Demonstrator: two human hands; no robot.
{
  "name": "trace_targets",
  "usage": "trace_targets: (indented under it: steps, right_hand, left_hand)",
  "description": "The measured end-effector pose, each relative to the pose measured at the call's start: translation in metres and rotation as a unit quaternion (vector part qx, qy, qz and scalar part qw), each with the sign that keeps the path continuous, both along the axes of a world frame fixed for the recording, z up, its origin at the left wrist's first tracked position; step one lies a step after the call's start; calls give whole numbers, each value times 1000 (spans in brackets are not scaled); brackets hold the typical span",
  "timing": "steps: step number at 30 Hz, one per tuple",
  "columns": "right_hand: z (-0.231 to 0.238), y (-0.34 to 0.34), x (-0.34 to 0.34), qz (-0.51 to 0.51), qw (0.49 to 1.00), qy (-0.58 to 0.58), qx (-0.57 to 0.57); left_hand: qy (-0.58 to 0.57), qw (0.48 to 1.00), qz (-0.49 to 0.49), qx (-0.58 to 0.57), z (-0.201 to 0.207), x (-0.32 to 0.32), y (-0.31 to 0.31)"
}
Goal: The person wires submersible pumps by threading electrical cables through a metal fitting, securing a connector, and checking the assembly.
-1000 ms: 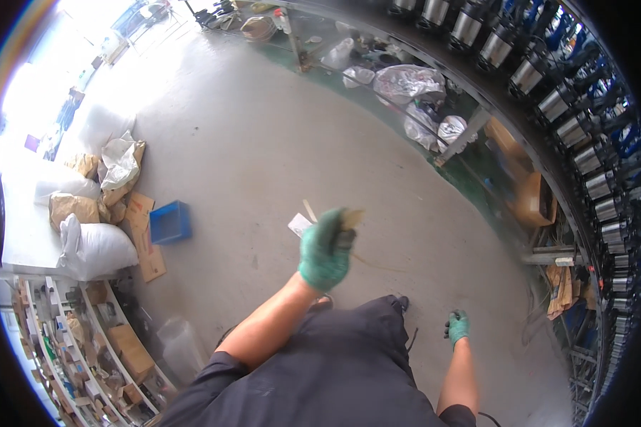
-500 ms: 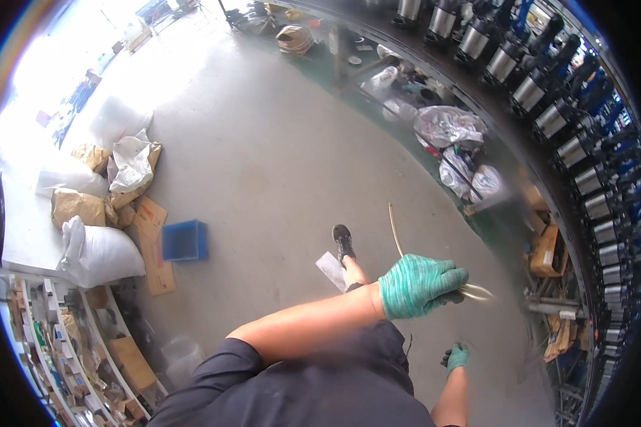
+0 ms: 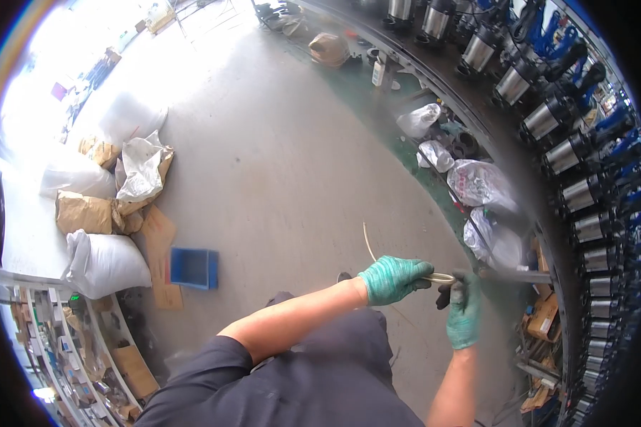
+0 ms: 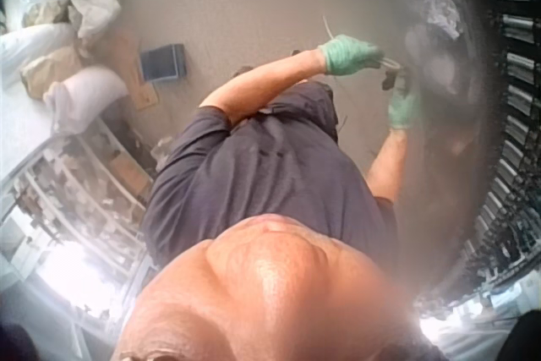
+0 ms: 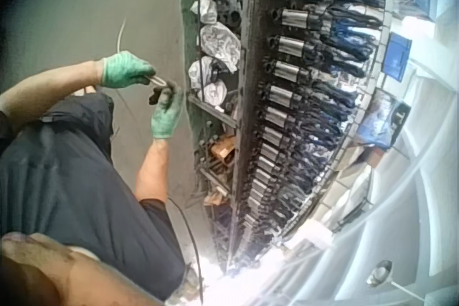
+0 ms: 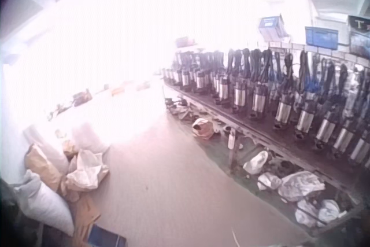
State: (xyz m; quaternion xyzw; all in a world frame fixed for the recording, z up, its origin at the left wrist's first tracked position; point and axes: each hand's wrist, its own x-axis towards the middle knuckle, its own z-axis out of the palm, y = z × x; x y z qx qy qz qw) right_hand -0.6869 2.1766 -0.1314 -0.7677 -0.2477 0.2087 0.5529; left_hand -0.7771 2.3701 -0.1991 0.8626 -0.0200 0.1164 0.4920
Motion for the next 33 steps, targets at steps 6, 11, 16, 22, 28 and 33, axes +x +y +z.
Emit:
trace_targets:
  steps: [6, 11, 16, 22, 28, 33]
  right_hand:
    - [5, 118, -3, 18, 995, -62, -72]
    - [-4, 232, -39, -67, 997, -1, 35]
    - [13, 365, -82, -106, 984, -138, -44]
    - [47, 515, -113, -51, 983, -171, -54]
    - [39, 645, -108, -2, 971, -196, -138]
    - [-4, 777, -86, -3, 978, -195, -73]
  left_hand:
    - [7, 996, -73, -51, -5, 11, 110]
    - [25, 990, -111, -85, 0, -2, 218]
    - [5, 984, -131, -124, 1, -32, 341]
    - [-66, 979, -153, -118, 25, -58, 492]
    - [-91, 976, -157, -118, 5, -59, 620]
    - [-51, 981, -153, -109, -21, -39, 754]
